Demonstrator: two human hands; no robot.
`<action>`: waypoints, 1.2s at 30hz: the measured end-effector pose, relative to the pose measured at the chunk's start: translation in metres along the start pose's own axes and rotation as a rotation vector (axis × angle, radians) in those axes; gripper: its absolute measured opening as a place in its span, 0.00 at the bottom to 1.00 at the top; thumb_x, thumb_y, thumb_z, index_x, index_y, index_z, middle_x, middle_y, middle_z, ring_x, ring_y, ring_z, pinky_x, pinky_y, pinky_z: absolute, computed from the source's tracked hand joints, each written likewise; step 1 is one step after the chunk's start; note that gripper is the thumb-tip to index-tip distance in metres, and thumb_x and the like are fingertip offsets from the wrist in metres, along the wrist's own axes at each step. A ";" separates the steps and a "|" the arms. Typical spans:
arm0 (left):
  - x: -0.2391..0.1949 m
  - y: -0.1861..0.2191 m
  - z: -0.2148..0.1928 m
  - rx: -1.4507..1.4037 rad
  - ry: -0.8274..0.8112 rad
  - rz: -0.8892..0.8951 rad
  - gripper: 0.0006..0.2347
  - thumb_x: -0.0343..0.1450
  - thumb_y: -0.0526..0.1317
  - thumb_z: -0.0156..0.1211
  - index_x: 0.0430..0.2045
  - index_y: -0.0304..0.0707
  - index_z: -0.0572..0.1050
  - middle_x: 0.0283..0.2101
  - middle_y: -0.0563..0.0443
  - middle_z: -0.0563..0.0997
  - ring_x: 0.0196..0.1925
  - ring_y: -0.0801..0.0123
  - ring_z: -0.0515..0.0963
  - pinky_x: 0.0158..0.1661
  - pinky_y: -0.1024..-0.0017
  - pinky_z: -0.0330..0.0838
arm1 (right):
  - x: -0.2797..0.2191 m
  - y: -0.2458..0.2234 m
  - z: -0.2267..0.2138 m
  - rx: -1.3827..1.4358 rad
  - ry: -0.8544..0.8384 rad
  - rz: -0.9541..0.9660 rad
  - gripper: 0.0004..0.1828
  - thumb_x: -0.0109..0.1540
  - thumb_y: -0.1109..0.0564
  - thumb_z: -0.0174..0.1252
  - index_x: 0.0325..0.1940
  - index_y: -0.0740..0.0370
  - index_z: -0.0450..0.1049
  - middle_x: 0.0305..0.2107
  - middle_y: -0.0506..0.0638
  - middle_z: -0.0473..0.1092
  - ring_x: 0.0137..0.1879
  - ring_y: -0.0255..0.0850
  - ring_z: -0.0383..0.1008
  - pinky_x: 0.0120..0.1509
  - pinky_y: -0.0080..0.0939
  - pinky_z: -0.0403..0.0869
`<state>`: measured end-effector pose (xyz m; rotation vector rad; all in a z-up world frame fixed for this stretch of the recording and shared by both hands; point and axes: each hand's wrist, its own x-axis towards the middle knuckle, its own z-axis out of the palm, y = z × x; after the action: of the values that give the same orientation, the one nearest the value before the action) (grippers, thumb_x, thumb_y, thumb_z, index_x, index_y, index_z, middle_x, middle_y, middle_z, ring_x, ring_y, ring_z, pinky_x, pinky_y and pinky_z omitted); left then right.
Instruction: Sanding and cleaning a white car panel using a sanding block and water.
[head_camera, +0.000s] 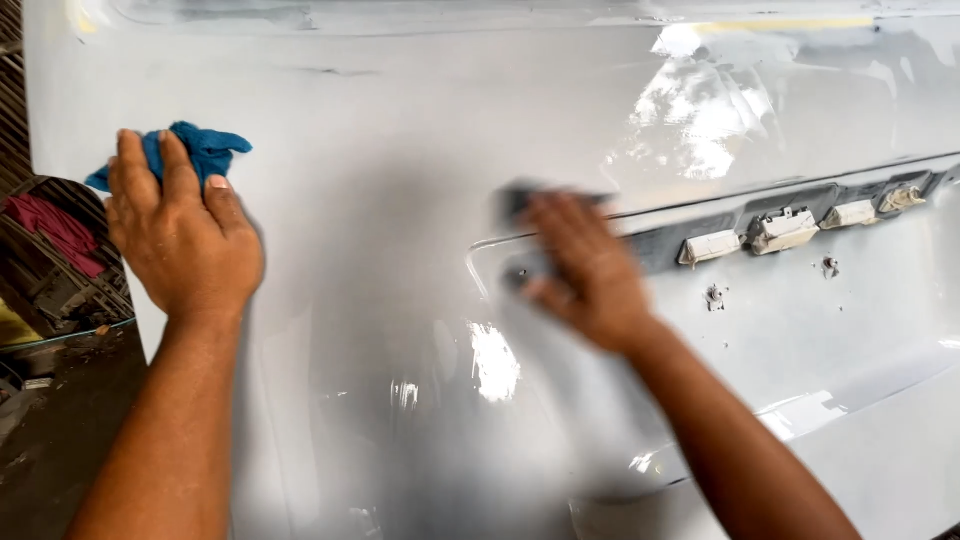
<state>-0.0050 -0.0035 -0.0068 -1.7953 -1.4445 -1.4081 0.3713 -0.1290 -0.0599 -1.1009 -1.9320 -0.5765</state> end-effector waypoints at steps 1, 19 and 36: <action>0.002 -0.001 0.002 0.003 0.004 0.000 0.23 0.84 0.41 0.49 0.74 0.26 0.63 0.78 0.28 0.52 0.79 0.36 0.51 0.73 0.38 0.42 | -0.005 0.038 -0.004 0.002 0.003 -0.004 0.42 0.64 0.39 0.59 0.76 0.62 0.60 0.73 0.59 0.57 0.79 0.59 0.52 0.81 0.62 0.50; -0.005 0.060 0.014 0.014 -0.059 0.047 0.25 0.81 0.47 0.47 0.72 0.29 0.62 0.77 0.31 0.50 0.78 0.38 0.49 0.71 0.39 0.41 | -0.024 0.078 -0.009 -0.196 0.326 0.510 0.31 0.74 0.48 0.50 0.79 0.64 0.58 0.75 0.63 0.55 0.81 0.63 0.48 0.81 0.63 0.44; -0.008 0.052 0.007 0.027 -0.059 0.112 0.24 0.82 0.47 0.46 0.71 0.27 0.64 0.77 0.30 0.52 0.78 0.37 0.52 0.71 0.39 0.43 | 0.034 0.117 -0.005 -0.293 0.336 0.678 0.34 0.76 0.44 0.49 0.78 0.68 0.54 0.74 0.70 0.51 0.77 0.71 0.43 0.74 0.67 0.41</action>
<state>0.0455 -0.0199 -0.0037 -1.8849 -1.3627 -1.2847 0.4642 -0.0561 -0.0298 -1.6233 -1.1085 -0.6149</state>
